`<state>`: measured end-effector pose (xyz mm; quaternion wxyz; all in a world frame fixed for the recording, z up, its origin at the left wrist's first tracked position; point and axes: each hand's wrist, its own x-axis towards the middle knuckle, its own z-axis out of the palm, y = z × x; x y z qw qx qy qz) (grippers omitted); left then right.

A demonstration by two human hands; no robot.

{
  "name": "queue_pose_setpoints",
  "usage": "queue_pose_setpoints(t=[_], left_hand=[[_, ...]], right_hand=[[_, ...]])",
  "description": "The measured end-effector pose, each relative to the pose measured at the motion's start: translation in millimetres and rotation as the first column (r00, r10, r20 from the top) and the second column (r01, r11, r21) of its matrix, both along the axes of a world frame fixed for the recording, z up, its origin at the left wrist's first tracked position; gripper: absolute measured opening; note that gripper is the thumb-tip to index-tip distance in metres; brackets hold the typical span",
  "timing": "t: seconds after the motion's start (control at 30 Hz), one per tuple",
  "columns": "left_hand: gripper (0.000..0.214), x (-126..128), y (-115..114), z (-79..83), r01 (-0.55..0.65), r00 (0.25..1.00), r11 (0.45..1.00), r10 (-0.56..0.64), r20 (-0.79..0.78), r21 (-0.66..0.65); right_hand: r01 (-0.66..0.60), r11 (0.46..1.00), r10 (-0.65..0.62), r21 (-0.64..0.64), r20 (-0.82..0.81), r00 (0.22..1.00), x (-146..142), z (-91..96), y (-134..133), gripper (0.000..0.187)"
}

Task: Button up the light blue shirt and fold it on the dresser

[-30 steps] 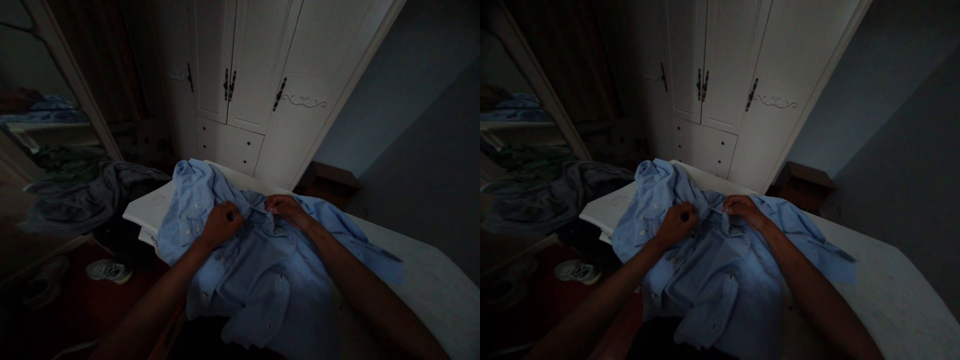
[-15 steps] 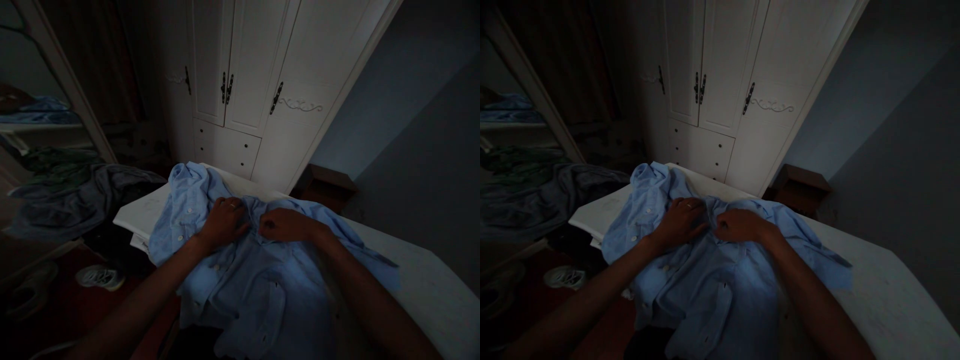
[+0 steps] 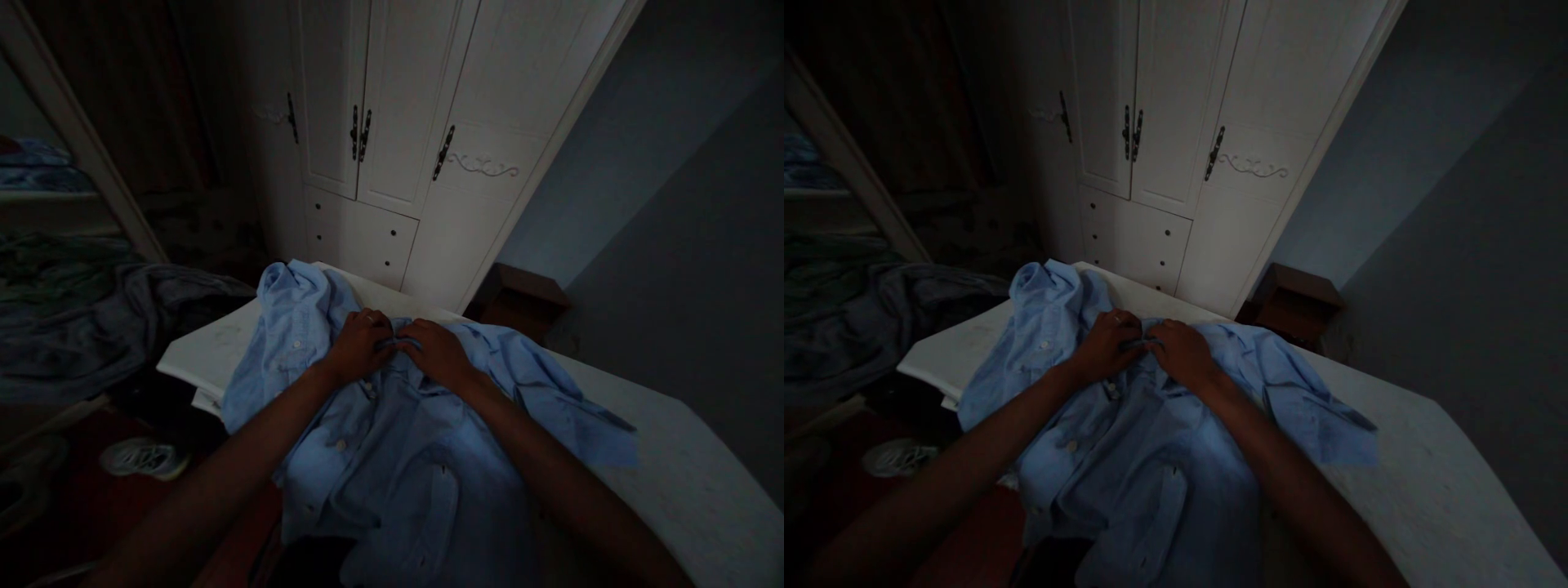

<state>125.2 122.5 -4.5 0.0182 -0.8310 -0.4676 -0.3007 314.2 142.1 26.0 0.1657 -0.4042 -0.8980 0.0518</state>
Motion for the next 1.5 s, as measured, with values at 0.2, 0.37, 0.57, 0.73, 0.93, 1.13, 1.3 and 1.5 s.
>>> queue_pose_setpoints(t=[0.2,0.37,0.57,0.73,0.93,1.13,1.3,1.5], left_hand=[[0.023,1,1,1.3,-0.02,0.992,0.996,0.03,0.125,-0.081],[0.023,1,1,2.8,0.023,0.984,0.991,0.001,0.179,-0.132],[0.021,2,3,0.9,0.04,0.978,0.982,-0.001,0.209,-0.182],[0.022,2,3,0.2,0.029,0.981,0.985,0.005,0.194,-0.17],[0.023,3,1,0.5,-0.007,0.99,0.988,0.029,0.14,-0.151],[0.019,4,0,-0.5,-0.027,0.994,0.993,0.039,0.103,-0.119],[0.021,5,1,-1.1,-0.041,0.993,0.991,0.054,0.105,-0.127],[0.018,5,1,-0.6,-0.031,0.991,0.984,0.053,0.12,-0.176]], right_hand=[[-0.074,0.96,-0.061,-0.271,-0.458,0.887,2,-14.7,15,0.02],[-0.198,0.853,-0.125,-0.484,-0.556,0.822,6,-16.0,23,0.028],[-0.207,0.865,-0.077,-0.457,-0.528,0.845,8,-17.7,24,0.028],[-0.158,0.968,0.041,-0.195,-0.499,0.866,5,-15.2,17,0.019],[-0.198,0.974,0.221,0.111,-0.25,0.943,9,-6.7,14,0.019],[-0.231,0.931,0.211,0.281,0.1,0.972,9,-3.3,13,0.023],[-0.17,0.96,0.137,0.224,0.158,0.978,5,-0.4,14,0.023],[-0.237,0.966,0.221,-0.104,-0.147,0.964,10,-3.8,28,0.019]])
